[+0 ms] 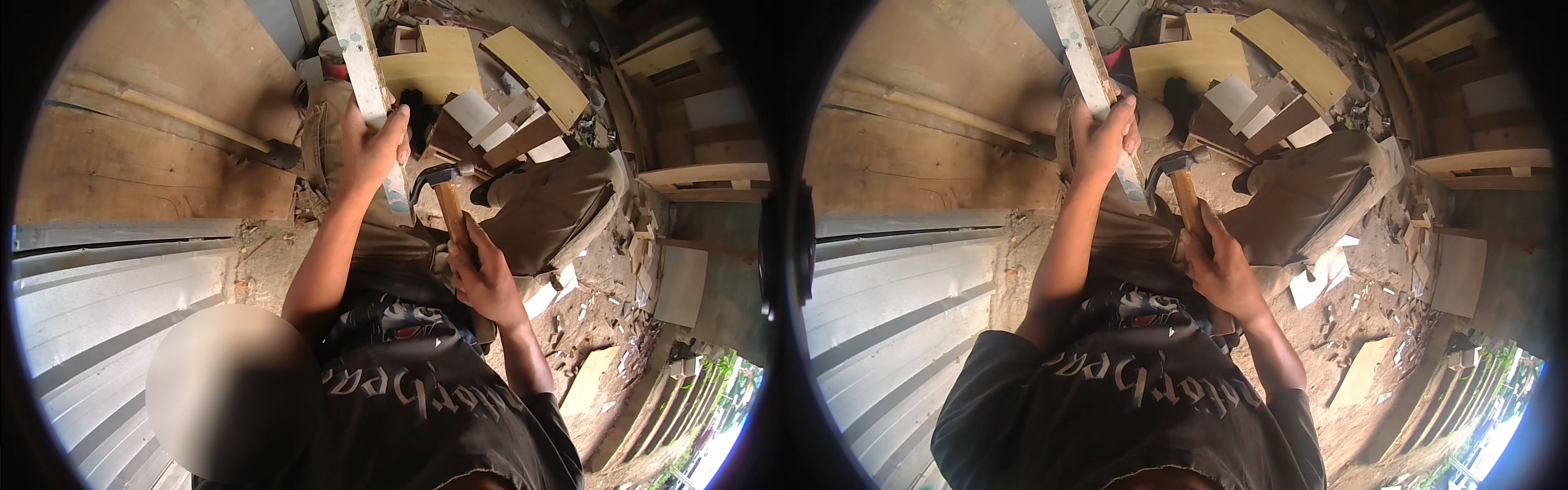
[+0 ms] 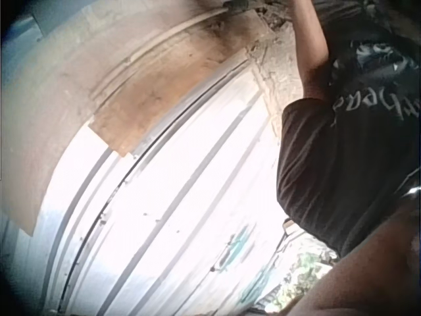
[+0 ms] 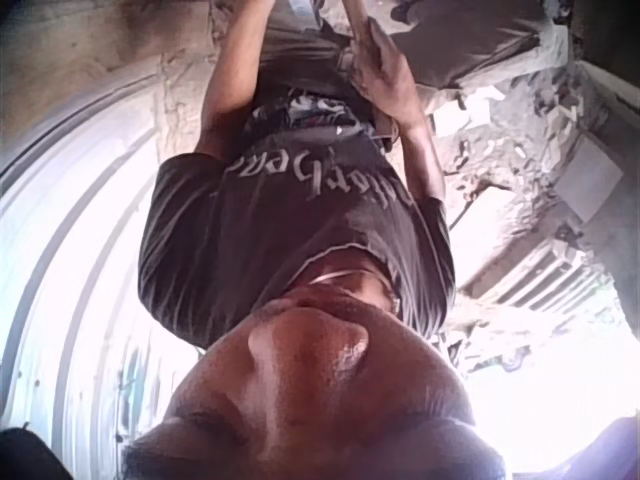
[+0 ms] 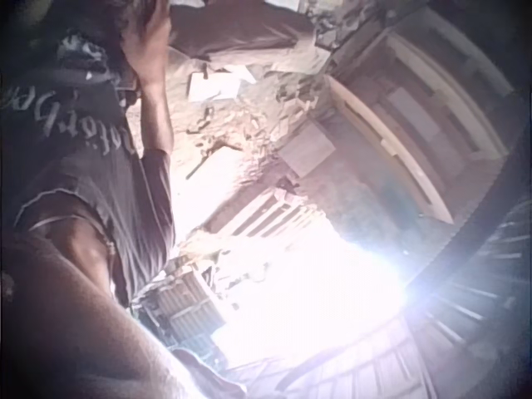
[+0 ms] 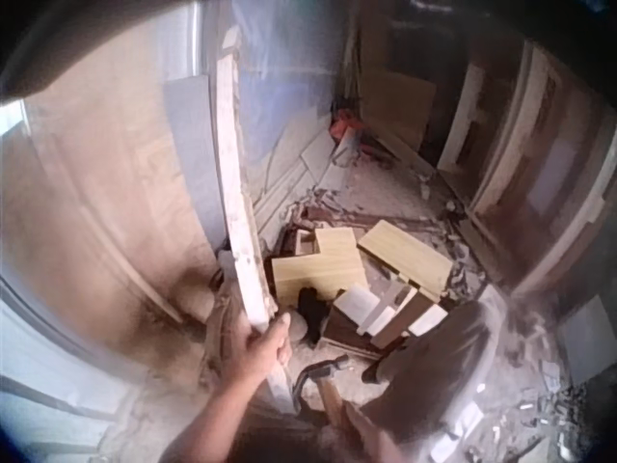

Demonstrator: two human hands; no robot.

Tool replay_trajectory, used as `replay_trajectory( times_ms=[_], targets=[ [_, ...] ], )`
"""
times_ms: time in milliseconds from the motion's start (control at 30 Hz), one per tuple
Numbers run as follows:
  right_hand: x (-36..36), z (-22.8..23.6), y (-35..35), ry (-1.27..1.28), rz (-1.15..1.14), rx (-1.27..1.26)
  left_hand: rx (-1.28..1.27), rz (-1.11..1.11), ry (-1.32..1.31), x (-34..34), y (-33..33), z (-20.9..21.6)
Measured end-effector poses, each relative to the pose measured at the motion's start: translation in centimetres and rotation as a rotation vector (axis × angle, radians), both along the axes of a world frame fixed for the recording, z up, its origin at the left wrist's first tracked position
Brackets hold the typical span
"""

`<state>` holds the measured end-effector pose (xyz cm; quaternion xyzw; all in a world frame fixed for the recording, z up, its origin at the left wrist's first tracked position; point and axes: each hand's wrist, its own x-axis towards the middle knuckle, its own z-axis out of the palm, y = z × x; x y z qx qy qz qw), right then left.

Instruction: The person sits on the floor and uses a hammer to break apart a piece of wood. They repeatedly strike the wood to split it into smaller pieces.

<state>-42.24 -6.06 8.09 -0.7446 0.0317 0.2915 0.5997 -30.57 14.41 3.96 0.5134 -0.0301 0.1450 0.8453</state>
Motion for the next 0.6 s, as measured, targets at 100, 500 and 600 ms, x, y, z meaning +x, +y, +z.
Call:
replay_trajectory(
  times_ms=[100, 500, 600],
  targets=[
    [0.1, -0.1, -0.1, 0.072, -0.014, 0.103, 0.043, 0.015, 0.005, -0.1, 0.1, -0.1],
    [3.0, 0.4, -2.5, 0.497, 0.119, 0.295, 0.330, 0.115, -0.008, -1.7, -2.1, -2.8],
    [3.0, 0.3, -2.3, 0.483, 0.128, 0.282, 0.325, 0.126, -0.015, -1.9, -2.2, -3.3]
  ],
)
